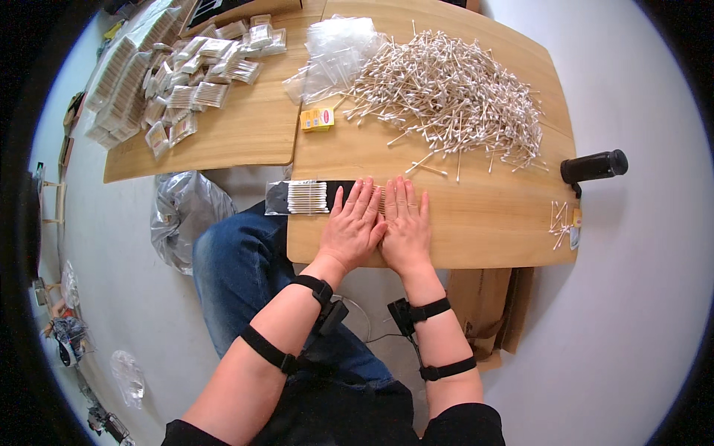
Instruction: The recorder is sorting and counting wooden-stick cotton swabs and placing them into small plastic bags.
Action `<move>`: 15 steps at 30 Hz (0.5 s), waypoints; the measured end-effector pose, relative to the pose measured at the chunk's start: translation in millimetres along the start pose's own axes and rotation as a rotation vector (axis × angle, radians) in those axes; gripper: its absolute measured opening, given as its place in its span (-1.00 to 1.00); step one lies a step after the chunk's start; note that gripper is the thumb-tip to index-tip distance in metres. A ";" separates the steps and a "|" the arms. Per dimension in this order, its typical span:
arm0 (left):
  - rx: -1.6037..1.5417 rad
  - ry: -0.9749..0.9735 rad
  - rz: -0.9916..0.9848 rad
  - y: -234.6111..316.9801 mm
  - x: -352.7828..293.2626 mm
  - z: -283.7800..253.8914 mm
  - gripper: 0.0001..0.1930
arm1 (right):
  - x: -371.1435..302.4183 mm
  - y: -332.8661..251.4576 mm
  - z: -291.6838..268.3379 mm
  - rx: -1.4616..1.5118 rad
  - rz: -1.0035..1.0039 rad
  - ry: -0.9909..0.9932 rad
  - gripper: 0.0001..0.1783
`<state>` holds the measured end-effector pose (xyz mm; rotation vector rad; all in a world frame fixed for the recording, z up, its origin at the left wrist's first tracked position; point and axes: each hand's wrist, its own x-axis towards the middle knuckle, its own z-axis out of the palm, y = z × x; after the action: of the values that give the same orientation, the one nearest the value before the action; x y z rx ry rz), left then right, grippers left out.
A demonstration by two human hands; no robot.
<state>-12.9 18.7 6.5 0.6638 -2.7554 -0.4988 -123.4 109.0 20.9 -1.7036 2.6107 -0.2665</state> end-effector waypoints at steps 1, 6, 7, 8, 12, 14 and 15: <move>-0.006 0.014 0.006 -0.1 0.6 -0.7 -0.35 | 0.4 0.2 1.6 -0.002 -0.003 0.002 -0.31; 0.035 0.006 -0.011 1.0 2.7 0.6 -0.34 | 2.6 0.6 7.3 -0.033 0.026 0.046 -0.34; 0.053 -0.008 -0.019 1.9 3.1 1.2 -0.34 | 2.2 1.1 7.8 -0.040 0.019 0.051 -0.34; 0.051 0.004 -0.021 2.9 2.8 1.2 -0.34 | 0.9 1.6 8.5 -0.035 0.030 0.052 -0.35; 0.033 -0.004 -0.030 0.8 0.5 4.7 -0.35 | 1.0 1.9 13.3 -0.036 0.022 0.069 -0.36; 0.025 0.006 -0.043 -2.0 -1.2 5.5 -0.34 | 0.7 2.5 16.5 -0.031 0.009 0.067 -0.35; -0.047 0.028 -0.039 -2.6 -2.2 5.3 -0.35 | 1.1 1.8 14.3 -0.022 0.014 0.053 -0.33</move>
<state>-11.7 18.9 0.4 0.7092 -2.7010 -0.5562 -124.0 106.8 6.6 -1.7079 2.6709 -0.2880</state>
